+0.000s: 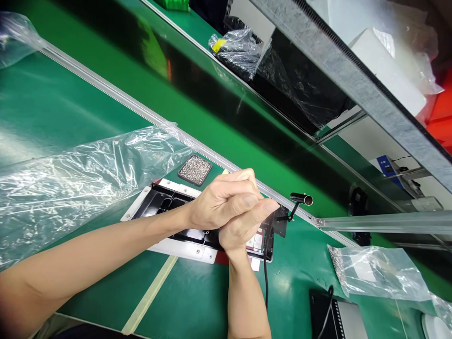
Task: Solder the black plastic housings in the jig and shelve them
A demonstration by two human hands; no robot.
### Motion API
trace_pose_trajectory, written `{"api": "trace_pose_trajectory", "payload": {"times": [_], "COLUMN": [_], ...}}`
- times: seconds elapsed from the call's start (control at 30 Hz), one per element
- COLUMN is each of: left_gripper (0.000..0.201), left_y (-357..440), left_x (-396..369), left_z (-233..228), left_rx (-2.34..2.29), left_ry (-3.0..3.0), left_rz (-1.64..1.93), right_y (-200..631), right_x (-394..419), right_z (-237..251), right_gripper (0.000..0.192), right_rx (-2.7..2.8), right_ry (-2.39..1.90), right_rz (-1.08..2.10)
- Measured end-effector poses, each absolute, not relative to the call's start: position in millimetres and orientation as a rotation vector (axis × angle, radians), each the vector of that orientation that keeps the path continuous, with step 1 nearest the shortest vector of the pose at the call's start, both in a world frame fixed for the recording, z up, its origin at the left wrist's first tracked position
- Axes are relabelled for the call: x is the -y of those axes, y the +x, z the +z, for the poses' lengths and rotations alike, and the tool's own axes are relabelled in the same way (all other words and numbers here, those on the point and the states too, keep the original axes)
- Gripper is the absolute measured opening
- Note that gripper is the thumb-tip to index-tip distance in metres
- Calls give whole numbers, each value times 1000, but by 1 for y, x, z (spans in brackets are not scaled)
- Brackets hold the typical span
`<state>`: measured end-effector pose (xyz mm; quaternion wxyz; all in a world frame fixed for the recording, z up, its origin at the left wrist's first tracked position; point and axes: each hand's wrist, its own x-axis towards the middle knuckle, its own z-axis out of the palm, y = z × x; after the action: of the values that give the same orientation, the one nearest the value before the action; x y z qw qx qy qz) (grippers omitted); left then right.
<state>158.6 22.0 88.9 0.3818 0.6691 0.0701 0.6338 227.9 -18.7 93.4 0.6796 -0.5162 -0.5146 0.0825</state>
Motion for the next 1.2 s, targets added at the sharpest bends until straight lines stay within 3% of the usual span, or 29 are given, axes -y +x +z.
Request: {"api": "trace_pose_trajectory", "payload": {"times": [1.2], "left_gripper": [39], "left_y": [159], "left_x": [-21], "left_z": [89], "left_rx": [-227], "left_ry": [1731], "left_rz": [1617], "right_y": [228], "right_x": [18], "right_z": [94], "right_gripper": [46], "right_rx": [1249], "right_ry": [-1135], "right_rz": [193]}}
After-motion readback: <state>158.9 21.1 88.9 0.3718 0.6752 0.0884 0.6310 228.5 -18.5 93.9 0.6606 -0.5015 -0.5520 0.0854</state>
